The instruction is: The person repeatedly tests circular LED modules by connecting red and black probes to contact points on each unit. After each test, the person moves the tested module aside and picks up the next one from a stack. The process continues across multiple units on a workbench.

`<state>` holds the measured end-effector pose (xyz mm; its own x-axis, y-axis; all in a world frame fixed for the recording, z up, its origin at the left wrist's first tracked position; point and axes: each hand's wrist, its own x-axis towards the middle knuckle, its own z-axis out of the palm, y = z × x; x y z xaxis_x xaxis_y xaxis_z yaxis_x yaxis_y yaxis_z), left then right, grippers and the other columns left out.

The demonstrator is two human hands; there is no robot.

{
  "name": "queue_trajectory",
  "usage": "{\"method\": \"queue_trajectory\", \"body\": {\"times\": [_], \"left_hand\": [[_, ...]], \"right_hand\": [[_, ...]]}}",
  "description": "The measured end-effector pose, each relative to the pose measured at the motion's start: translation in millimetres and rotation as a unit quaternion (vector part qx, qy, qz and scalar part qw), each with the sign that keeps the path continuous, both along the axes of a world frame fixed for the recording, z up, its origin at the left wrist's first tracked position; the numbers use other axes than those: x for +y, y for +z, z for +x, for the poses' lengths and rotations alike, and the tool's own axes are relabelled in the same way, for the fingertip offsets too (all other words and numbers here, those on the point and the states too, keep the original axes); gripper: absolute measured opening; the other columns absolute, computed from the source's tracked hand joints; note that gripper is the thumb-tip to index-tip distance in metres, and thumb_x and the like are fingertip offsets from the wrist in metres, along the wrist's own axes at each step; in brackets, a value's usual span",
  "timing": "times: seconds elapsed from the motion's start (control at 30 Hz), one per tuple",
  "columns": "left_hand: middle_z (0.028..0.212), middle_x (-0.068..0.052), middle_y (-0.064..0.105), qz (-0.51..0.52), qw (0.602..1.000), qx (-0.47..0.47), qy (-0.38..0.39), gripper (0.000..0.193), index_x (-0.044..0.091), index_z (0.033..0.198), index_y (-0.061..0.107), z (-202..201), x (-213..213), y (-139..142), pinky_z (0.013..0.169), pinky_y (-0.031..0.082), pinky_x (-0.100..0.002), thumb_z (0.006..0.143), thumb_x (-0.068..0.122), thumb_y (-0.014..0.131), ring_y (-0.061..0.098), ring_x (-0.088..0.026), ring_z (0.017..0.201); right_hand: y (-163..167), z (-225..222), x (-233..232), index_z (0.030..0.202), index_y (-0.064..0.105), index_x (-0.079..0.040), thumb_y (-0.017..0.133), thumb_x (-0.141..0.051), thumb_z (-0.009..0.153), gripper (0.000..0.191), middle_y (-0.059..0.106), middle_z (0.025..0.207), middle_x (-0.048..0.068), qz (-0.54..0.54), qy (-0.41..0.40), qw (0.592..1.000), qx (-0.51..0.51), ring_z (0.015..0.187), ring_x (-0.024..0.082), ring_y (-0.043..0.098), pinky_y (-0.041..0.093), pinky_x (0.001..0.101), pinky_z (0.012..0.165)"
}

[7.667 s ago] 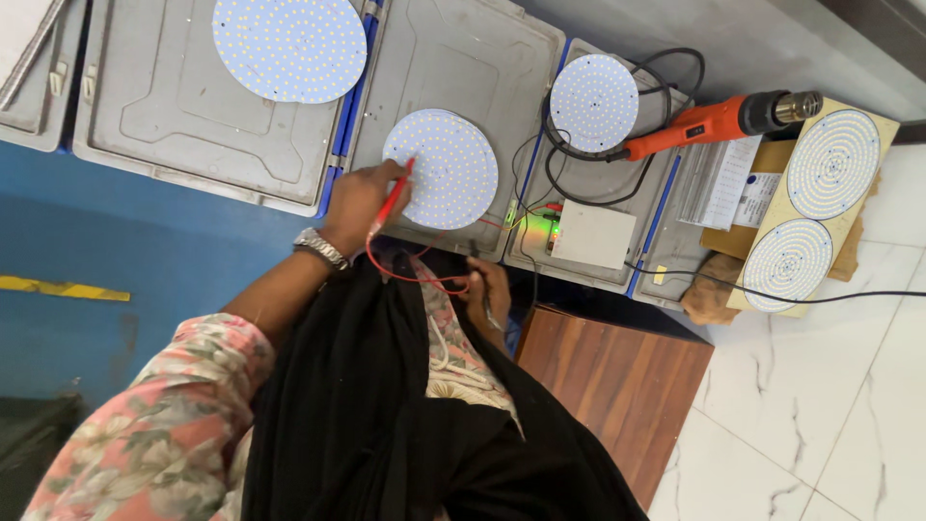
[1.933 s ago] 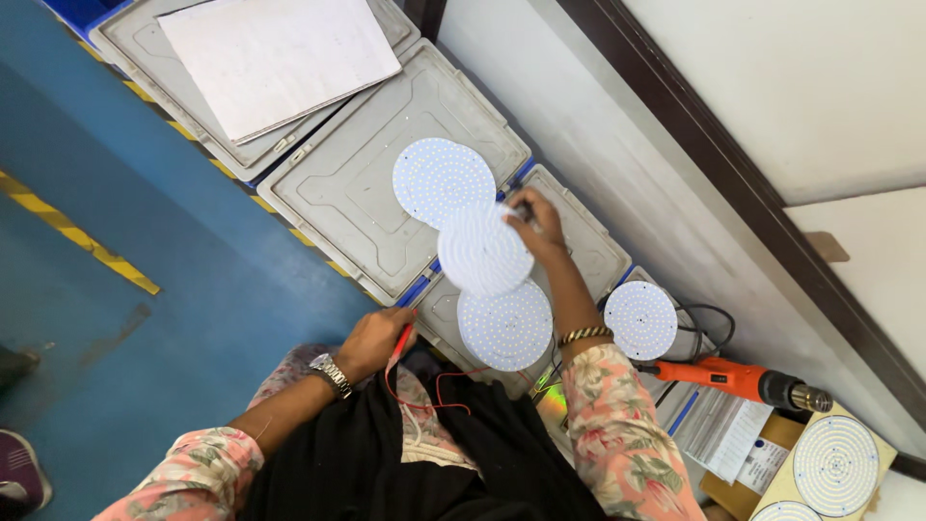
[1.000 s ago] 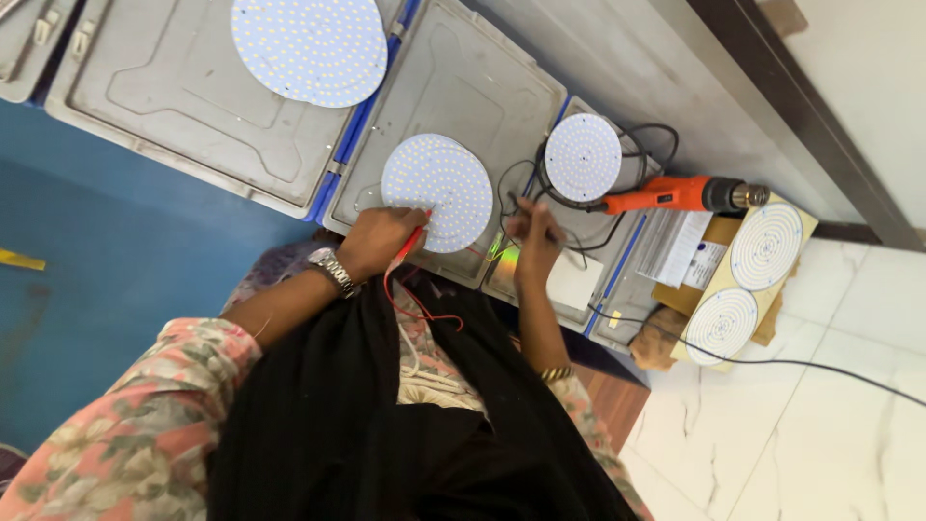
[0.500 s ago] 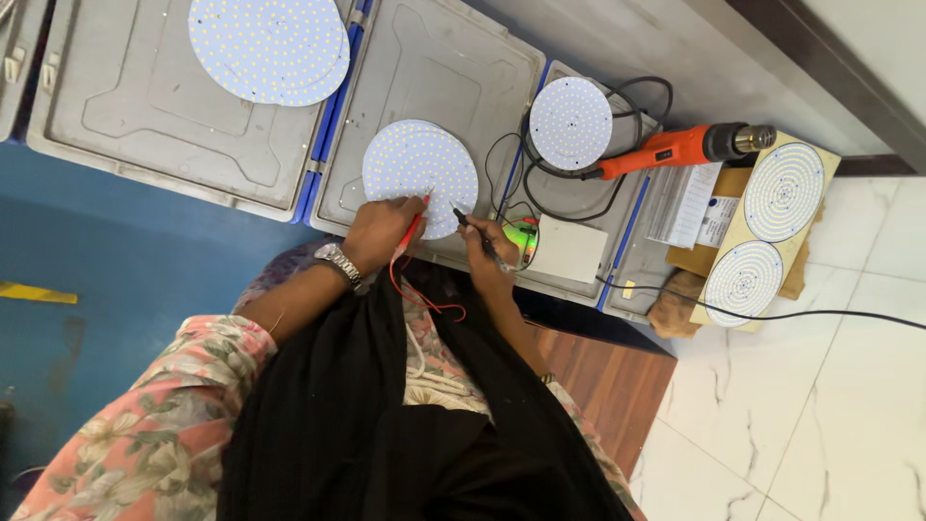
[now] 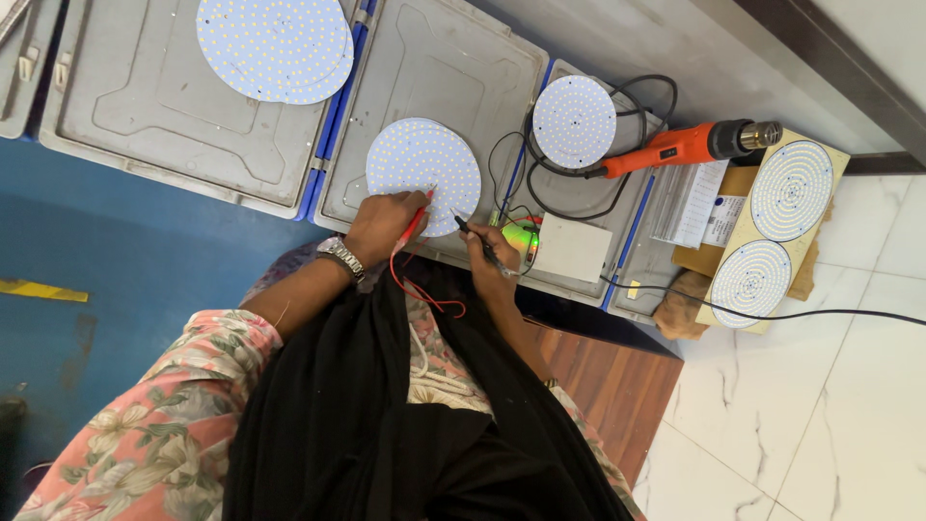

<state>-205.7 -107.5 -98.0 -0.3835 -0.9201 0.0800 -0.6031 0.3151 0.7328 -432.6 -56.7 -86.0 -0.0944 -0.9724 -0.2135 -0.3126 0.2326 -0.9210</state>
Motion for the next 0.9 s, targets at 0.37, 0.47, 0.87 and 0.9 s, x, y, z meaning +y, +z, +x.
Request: {"method": "queue_trajectory", "body": {"times": [0.37,0.47,0.87,0.9], "left_hand": [[0.081,-0.015,0.073,-0.003,1.0,-0.021,0.012,0.021,0.006,0.1,0.065,-4,10,1,0.06,0.052,-0.049,0.095,0.027,0.064,0.07,-0.037,0.071],[0.081,-0.015,0.073,-0.004,1.0,-0.028,0.005,0.021,0.007,0.1,0.066,-2,8,0,0.06,0.052,-0.049,0.095,0.028,0.064,0.07,-0.036,0.071],[0.084,-0.011,0.073,-0.02,0.999,-0.038,-0.008,0.02,0.009,0.102,0.066,5,11,1,0.061,0.052,-0.049,0.096,0.028,0.063,0.07,-0.036,0.073],[0.084,-0.011,0.073,-0.02,0.999,-0.037,-0.009,0.02,0.009,0.103,0.066,5,11,1,0.061,0.052,-0.049,0.096,0.028,0.063,0.07,-0.036,0.073]], "right_hand": [[8,-3,9,0.116,0.07,0.005,0.063,-0.008,0.098,0.023,0.081,0.1,0.015,0.038,-0.003,0.999,0.031,0.079,0.011,0.066,0.05,0.023,0.067],[5,-1,11,0.115,0.07,0.005,0.063,-0.008,0.099,0.022,0.079,0.102,0.014,0.002,0.008,1.0,0.013,0.089,0.01,0.072,0.054,0.0221,0.074],[9,4,12,0.115,0.071,0.001,0.064,-0.01,0.098,0.023,0.08,0.099,0.01,0.038,0.002,0.999,0.036,0.066,0.004,0.055,0.044,0.0214,0.058],[9,4,13,0.115,0.071,0.001,0.064,-0.01,0.097,0.023,0.081,0.098,0.01,0.044,-0.002,0.998,0.038,0.063,0.003,0.053,0.043,0.0216,0.056]]}}
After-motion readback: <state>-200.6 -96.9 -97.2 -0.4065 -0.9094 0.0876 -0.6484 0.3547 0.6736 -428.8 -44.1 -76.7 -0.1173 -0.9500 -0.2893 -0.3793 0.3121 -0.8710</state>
